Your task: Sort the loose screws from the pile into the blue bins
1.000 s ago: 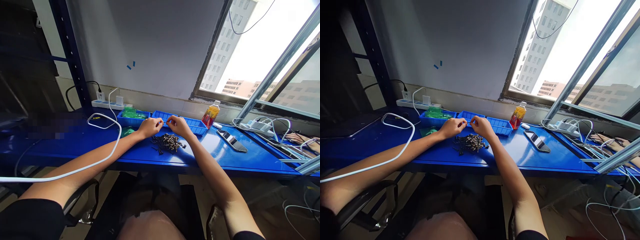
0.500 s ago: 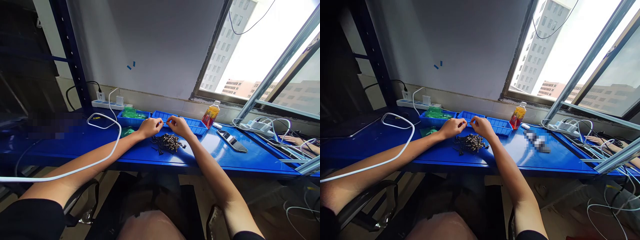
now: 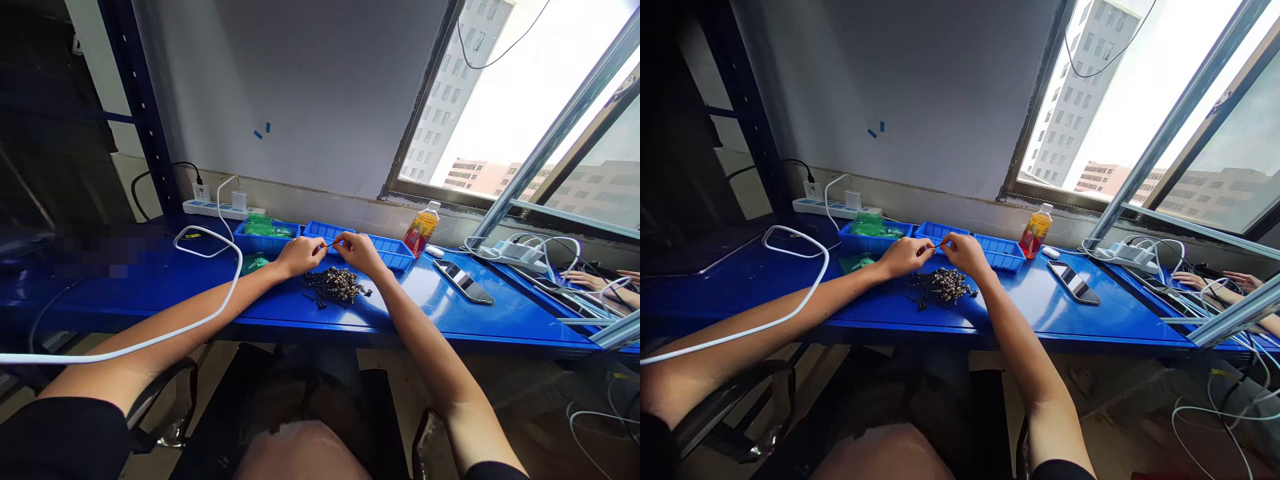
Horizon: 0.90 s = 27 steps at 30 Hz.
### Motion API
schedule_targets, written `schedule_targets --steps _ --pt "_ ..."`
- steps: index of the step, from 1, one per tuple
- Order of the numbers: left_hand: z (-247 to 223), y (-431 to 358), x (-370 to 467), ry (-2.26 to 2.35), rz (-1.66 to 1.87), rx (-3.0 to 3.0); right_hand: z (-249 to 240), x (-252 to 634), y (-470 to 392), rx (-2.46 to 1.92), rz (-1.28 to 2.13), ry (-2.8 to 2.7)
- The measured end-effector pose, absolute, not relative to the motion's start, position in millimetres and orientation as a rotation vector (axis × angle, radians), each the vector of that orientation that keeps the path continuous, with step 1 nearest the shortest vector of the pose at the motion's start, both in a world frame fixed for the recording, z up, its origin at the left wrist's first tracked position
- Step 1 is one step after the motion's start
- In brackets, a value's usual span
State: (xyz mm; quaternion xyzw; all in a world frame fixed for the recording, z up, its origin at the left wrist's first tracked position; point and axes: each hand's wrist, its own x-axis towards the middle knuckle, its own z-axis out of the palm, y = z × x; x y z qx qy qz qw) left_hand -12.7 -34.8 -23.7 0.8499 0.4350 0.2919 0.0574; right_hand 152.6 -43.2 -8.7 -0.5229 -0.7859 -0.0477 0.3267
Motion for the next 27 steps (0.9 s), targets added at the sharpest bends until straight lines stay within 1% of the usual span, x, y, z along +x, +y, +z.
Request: schedule_targets --steps 11,20,27 --pt "-23.8 -34.4 -13.0 1.331 0.863 2.566 -6.9 155.1 -47.2 -1.294 -0.054 -2.122" --pt "-24.2 -33.2 -13.0 1.336 0.871 2.572 -9.6 154.5 -43.5 -1.311 -0.109 -2.082" --pt "-27.7 -31.3 -12.4 1.209 0.813 2.628 -10.7 152.9 -41.8 -1.331 -0.080 -2.061"
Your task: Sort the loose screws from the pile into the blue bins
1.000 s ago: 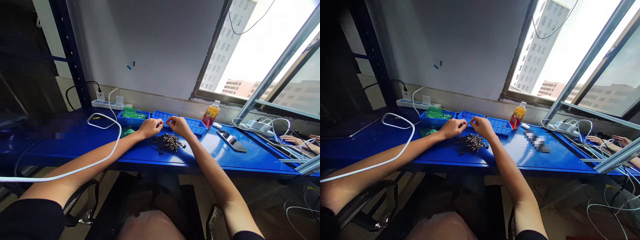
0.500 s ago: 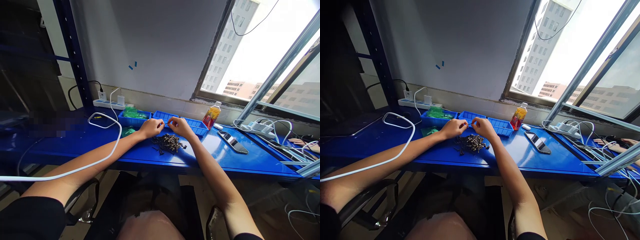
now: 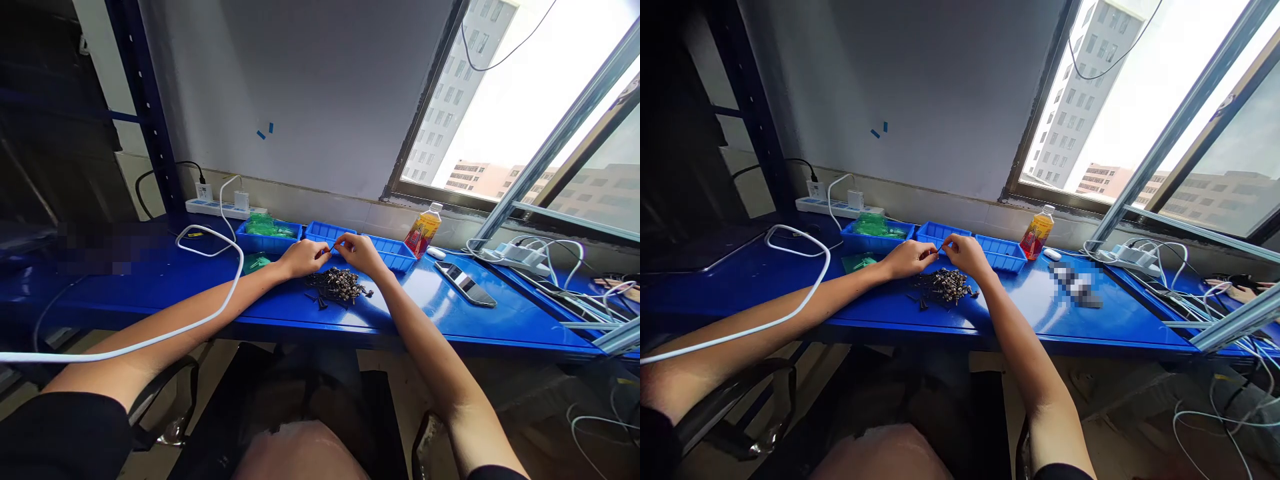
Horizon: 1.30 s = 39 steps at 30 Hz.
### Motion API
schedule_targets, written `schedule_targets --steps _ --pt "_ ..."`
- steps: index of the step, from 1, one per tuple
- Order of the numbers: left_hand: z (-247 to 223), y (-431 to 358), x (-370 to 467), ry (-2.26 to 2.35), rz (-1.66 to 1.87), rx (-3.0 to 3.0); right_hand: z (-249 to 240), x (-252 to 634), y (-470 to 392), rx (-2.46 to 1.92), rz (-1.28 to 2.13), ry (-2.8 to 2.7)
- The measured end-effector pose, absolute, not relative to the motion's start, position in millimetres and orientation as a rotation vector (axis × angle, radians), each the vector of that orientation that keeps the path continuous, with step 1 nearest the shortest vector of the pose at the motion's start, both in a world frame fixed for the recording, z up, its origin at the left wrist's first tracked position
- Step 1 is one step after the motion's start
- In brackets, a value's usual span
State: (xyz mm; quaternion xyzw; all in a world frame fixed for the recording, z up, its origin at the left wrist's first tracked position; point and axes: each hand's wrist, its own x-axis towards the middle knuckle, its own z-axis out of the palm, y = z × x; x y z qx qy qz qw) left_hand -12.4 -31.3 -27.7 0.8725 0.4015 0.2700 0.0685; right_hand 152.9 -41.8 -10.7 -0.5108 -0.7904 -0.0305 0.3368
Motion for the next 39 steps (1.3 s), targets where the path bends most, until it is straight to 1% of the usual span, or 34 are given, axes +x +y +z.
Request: schedule_targets --steps 10,24,39 --pt "-26.5 -33.0 -13.4 1.292 0.780 2.626 -10.1 153.3 -45.0 -1.292 -0.022 -2.127" --pt "-26.4 -32.5 -12.4 1.339 0.924 2.525 -8.1 152.1 -46.9 -1.357 -0.068 -2.112" --pt "-23.6 -35.1 -12.5 1.388 0.928 2.512 -7.9 153.8 -46.5 -1.328 -0.047 -2.087"
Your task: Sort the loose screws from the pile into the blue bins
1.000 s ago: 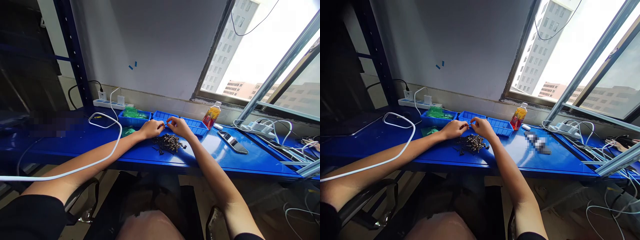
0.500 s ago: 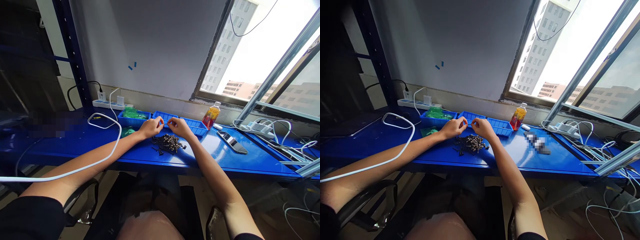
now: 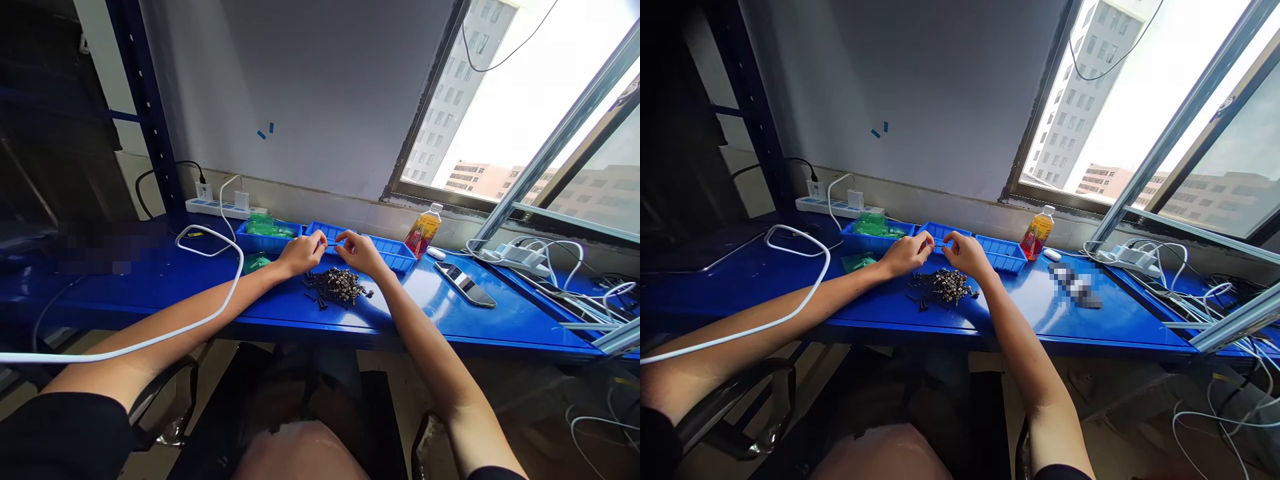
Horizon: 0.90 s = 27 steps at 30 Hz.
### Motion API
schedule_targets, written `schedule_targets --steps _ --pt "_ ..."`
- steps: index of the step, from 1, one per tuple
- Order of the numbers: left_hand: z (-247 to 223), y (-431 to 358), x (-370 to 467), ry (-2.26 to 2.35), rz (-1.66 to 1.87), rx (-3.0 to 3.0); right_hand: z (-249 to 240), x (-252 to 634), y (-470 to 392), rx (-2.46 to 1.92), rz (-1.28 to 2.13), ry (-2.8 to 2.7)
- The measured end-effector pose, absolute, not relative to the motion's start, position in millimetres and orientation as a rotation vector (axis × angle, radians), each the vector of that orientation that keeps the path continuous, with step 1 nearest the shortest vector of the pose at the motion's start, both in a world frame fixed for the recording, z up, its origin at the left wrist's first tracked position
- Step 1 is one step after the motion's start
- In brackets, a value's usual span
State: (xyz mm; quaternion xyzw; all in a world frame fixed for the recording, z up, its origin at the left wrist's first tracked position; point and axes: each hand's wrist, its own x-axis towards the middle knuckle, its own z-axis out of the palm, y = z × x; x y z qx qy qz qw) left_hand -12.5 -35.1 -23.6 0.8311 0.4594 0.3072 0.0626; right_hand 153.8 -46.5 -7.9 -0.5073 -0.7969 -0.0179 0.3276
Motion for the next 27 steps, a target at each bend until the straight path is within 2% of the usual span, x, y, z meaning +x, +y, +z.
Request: schedule_targets --steps 27 --pt "-24.5 -34.4 -12.6 1.341 0.939 2.520 -6.8 154.0 -47.4 -1.325 -0.057 -2.114"
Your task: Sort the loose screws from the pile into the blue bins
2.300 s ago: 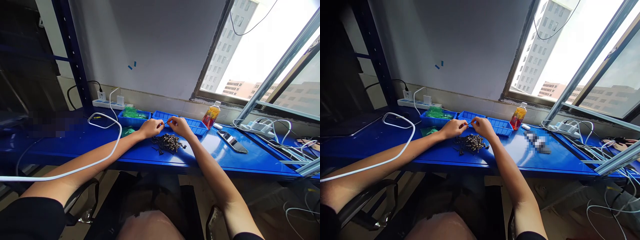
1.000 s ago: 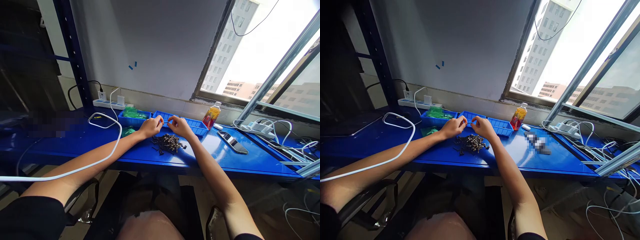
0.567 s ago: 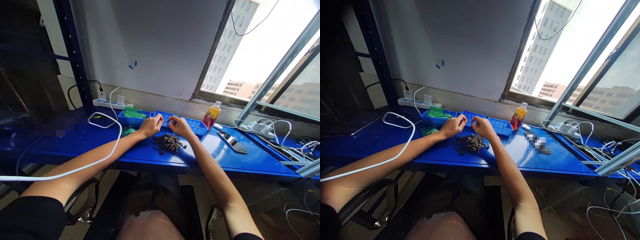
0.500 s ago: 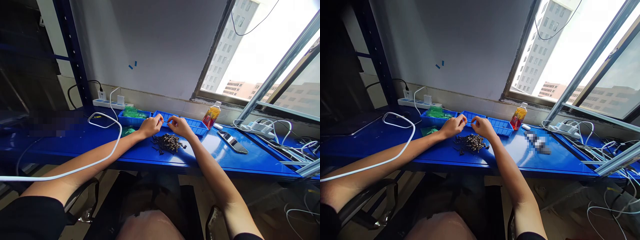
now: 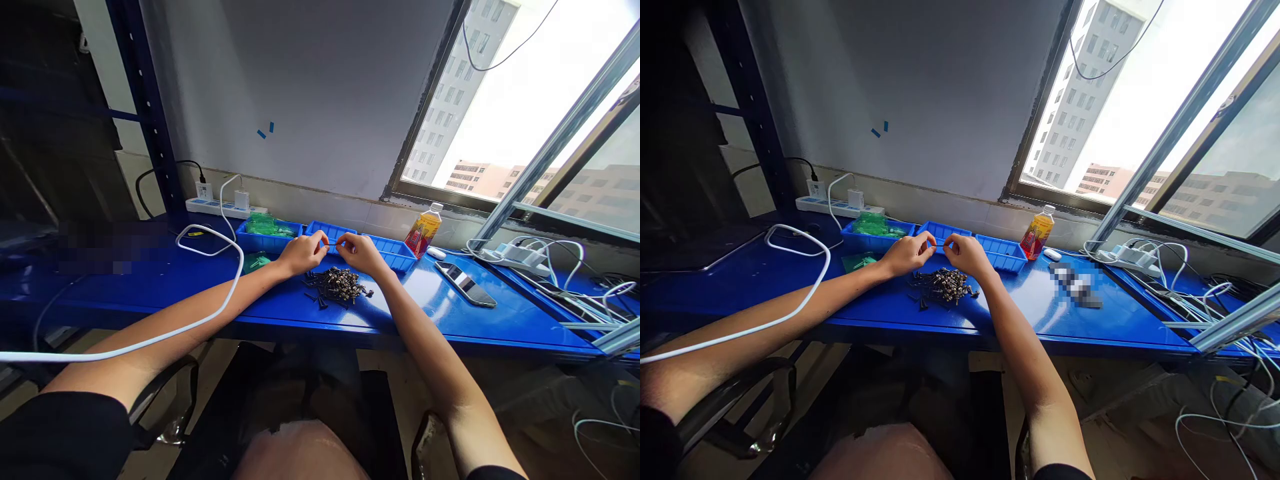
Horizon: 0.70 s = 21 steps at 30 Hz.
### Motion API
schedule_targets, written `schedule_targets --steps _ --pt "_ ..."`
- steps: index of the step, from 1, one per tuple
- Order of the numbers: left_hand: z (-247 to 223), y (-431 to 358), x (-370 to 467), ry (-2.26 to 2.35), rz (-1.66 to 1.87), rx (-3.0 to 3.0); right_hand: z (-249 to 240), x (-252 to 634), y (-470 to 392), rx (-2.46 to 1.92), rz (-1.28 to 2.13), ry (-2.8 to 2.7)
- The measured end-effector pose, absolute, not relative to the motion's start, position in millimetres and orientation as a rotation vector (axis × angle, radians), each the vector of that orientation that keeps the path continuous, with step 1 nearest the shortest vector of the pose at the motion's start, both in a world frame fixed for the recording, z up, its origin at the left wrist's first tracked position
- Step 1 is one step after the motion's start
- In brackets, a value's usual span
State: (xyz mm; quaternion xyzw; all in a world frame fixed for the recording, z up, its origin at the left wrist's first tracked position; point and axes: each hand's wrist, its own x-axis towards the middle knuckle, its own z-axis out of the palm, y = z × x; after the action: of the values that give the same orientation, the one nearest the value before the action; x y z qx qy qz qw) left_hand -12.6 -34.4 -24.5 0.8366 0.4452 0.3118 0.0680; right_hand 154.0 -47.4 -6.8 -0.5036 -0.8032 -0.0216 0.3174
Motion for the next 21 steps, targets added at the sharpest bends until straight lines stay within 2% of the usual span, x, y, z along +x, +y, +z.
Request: schedule_targets --steps 21 --pt "-23.1 -36.0 -12.3 1.363 0.929 2.523 -7.0 153.1 -48.3 -1.348 -0.041 -2.099"
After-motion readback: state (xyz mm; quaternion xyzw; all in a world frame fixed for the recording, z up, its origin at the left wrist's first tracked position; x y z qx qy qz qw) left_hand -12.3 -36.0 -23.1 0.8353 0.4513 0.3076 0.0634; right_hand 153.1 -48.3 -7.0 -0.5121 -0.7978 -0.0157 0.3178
